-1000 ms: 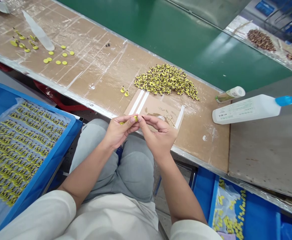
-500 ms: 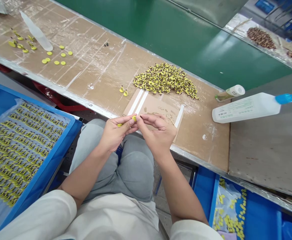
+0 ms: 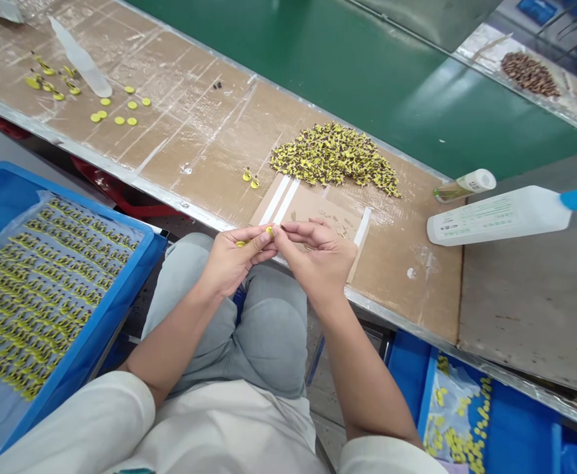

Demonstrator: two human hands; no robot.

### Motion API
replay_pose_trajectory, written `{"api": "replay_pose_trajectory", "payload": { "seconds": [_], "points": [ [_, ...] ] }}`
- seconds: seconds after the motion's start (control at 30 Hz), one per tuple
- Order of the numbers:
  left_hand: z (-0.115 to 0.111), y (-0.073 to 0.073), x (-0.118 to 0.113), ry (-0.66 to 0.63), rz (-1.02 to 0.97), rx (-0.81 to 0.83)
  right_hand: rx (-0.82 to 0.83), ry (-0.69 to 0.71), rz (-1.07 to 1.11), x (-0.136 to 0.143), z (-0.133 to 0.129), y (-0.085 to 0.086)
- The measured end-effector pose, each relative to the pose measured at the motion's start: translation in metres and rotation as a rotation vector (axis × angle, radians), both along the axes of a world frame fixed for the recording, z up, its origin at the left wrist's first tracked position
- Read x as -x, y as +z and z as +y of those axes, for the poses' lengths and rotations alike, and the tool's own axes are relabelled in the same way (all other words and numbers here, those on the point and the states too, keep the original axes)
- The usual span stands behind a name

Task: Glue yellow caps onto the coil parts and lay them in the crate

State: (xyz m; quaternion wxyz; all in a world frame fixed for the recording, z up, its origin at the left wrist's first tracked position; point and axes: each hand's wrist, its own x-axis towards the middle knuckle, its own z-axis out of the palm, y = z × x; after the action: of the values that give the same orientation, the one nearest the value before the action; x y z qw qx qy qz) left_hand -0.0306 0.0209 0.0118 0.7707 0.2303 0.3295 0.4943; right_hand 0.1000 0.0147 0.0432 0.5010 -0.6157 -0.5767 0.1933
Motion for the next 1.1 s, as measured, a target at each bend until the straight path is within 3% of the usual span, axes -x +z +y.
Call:
{"api": "replay_pose_trajectory", "payload": {
  "seconds": [0.53,1.1],
  "points": [
    [0.0022,-0.0013,0.0007,0.121,-0.004,0.001,0.085,0.008,0.07,0.0084,0.0056,0.007],
    [0.0015,-0.0003,-0.0021,0.159,-0.001,0.043,0.113,0.036,0.127,0.007,0.0061,0.0039]
  ]
}}
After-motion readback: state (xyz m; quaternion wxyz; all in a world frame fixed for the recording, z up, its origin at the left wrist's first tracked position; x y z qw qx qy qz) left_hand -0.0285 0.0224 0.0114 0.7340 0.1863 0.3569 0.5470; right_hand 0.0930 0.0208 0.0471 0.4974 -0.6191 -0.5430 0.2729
